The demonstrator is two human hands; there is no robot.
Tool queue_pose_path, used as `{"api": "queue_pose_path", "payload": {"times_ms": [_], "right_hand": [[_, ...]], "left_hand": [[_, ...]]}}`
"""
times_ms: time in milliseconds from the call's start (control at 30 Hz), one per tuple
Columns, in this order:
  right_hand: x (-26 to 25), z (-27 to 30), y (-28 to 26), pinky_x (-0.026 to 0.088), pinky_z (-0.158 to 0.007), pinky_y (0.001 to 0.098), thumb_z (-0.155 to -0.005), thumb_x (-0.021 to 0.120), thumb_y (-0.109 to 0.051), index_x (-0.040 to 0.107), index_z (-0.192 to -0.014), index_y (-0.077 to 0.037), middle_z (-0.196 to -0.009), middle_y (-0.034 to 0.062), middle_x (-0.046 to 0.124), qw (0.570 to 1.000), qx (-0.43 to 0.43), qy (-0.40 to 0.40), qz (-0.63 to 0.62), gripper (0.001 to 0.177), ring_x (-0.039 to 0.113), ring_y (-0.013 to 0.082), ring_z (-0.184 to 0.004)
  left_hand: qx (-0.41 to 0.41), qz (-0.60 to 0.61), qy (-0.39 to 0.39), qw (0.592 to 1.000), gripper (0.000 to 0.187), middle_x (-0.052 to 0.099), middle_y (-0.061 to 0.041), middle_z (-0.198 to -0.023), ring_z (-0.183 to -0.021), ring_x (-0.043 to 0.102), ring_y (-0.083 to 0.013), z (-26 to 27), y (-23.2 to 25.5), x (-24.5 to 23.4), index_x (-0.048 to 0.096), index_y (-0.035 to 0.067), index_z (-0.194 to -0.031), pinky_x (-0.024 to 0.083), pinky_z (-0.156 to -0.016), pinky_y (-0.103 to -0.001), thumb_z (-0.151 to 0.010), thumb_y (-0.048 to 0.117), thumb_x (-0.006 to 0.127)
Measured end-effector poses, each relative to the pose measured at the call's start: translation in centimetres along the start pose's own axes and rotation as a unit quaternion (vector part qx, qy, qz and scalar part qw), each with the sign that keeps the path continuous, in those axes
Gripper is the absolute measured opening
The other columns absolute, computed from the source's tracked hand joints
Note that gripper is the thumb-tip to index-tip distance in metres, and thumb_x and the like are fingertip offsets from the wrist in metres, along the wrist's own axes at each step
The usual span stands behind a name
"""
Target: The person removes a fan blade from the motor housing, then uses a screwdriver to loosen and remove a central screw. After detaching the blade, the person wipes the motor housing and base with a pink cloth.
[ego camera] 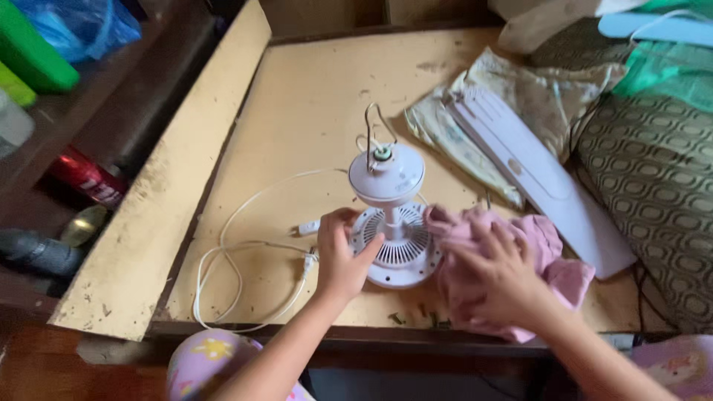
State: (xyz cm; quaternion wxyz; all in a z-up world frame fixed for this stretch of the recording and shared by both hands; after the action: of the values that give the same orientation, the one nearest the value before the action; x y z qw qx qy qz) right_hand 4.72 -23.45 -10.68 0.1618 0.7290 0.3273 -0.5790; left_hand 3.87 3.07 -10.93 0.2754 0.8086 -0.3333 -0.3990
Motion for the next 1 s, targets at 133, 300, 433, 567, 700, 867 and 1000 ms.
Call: {"api": "queue_pose_path", "payload": {"times_ms": [133,300,433,567,700,867,1000], "right_hand": [[0.5,-1.6,5.8,0.055,-0.099,0.0457,-0.063,0.096,-0.043,0.058,-0.135,-0.022,-0.133,0.0220,0.061,0.969,0.221,-0.095,-0.046,0.084,0.065,0.0356,-0.114],[-3.9,-1.5,9.4,0.060,-0.088,0.0414,-0.071,0.084,-0.016,0.066,-0.133,-0.009,-0.115,0.0161,0.071,0.937,0.266,0.148,-0.172,0.065,0.073,0.0302,-0.101],[-6.8,-4.3,6.1,0.058,-0.092,0.0425,-0.066,0.082,-0.010,0.068,-0.128,-0.004,-0.120,0.0180,0.066,0.971,0.123,0.175,-0.106,0.064,0.069,0.0332,-0.107],[0.2,-5.5,3.0,0.061,-0.084,0.0370,-0.082,0.075,-0.020,0.071,-0.106,-0.014,-0.103,0.0130,0.074,0.870,0.390,-0.080,-0.292,0.025,0.076,0.0259,-0.090],[-0.6,-4.9,-0.2,0.054,-0.082,0.0417,-0.069,0.079,-0.011,0.078,-0.092,-0.013,-0.111,0.0153,0.074,0.982,-0.086,0.155,-0.064,0.023,0.068,0.0290,-0.095],[-1.3,-4.7,6.0,0.059,-0.076,0.0406,-0.073,0.075,-0.007,0.078,-0.098,-0.003,-0.104,0.0174,0.071,0.968,0.173,0.132,-0.126,0.026,0.068,0.0240,-0.087],[-1.8,-4.9,0.0,0.058,-0.080,0.0408,-0.073,0.072,-0.006,0.074,-0.082,-0.008,-0.101,0.0148,0.073,0.982,-0.028,0.166,-0.091,0.009,0.070,0.0277,-0.093]], "left_hand": [[0.017,0.014,-0.036,0.999,0.067,0.053,-0.018,-0.120,-0.116,0.053,-0.0351,0.0,-1.8,1.6,0.050,0.002,-0.129,0.043,-0.099,-0.047,-0.076,0.025,0.085],[0.097,0.013,-0.036,0.995,0.072,0.055,-0.023,-0.129,-0.123,0.052,-0.0395,-0.4,0.4,3.1,0.050,0.000,-0.133,0.041,-0.103,-0.051,-0.078,0.026,0.087],[-0.064,0.065,-0.101,0.991,0.034,0.069,-0.011,-0.105,-0.094,0.070,-0.0271,-0.9,-0.3,4.8,0.065,0.007,-0.112,0.054,-0.087,-0.040,-0.088,0.024,0.082],[0.038,0.055,-0.025,0.997,0.022,0.070,-0.013,-0.102,-0.094,0.069,-0.0275,-1.2,0.7,3.6,0.069,0.003,-0.105,0.054,-0.082,-0.039,-0.087,0.012,0.078],[-0.032,0.078,-0.067,0.994,0.022,0.071,-0.011,-0.088,-0.076,0.068,-0.0217,-1.3,0.5,4.1,0.071,0.003,-0.102,0.053,-0.070,-0.035,-0.088,0.019,0.078],[-0.025,0.085,-0.068,0.994,0.024,0.071,-0.009,-0.085,-0.072,0.069,-0.0199,-1.5,0.4,3.8,0.071,0.003,-0.101,0.053,-0.067,-0.033,-0.091,0.024,0.079],[0.018,0.098,-0.052,0.994,0.023,0.073,-0.011,-0.096,-0.083,0.071,-0.0218,-1.5,0.4,3.5,0.071,0.003,-0.108,0.055,-0.074,-0.034,-0.094,0.021,0.073]]}}
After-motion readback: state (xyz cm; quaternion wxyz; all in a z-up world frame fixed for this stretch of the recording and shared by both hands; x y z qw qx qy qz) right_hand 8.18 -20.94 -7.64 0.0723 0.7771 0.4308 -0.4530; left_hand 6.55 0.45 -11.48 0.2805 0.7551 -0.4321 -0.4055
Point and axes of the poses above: each hand's wrist, its own z-axis away from the middle knuckle, its own x-axis out of the palm, y = z × x, the point moved 5 cm from there along -z, towards the middle knuckle
